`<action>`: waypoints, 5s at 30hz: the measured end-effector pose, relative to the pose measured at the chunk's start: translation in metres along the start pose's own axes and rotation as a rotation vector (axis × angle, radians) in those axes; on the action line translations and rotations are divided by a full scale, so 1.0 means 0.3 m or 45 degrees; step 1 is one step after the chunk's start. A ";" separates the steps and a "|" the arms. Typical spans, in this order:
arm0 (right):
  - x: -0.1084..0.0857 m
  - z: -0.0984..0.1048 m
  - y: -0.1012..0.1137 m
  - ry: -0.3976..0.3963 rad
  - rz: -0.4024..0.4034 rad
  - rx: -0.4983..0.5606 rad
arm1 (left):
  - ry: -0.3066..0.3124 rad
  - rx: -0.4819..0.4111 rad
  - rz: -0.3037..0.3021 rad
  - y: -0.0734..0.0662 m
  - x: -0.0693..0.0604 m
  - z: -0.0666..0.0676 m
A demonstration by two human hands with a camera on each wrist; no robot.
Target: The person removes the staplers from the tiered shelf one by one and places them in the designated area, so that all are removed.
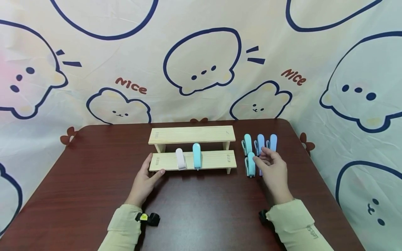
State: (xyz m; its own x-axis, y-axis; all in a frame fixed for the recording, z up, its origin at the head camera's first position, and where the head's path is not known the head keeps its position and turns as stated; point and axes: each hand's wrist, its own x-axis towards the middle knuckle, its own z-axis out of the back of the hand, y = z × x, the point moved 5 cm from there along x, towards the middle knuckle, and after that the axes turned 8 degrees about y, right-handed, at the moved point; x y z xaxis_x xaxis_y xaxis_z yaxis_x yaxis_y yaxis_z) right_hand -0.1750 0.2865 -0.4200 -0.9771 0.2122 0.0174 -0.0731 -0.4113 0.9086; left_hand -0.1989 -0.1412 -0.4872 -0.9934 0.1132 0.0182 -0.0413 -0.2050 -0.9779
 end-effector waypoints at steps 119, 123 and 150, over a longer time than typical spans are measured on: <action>-0.006 -0.501 0.193 0.297 0.100 0.466 | -0.067 -0.092 0.069 0.019 0.006 0.013; -0.005 -0.513 0.198 0.312 0.097 0.447 | -0.066 -0.101 0.068 0.017 0.004 0.013; 0.018 -0.565 0.222 0.332 0.143 0.284 | -0.061 -0.107 0.059 0.019 0.002 0.015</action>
State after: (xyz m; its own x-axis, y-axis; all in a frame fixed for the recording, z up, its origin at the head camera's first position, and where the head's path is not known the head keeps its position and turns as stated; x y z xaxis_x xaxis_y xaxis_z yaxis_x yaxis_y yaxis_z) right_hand -0.2191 0.1100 -0.4300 -0.9968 -0.0684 0.0418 0.0553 -0.2094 0.9763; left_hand -0.2003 -0.1465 -0.4918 -0.9981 0.0586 -0.0197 0.0122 -0.1267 -0.9919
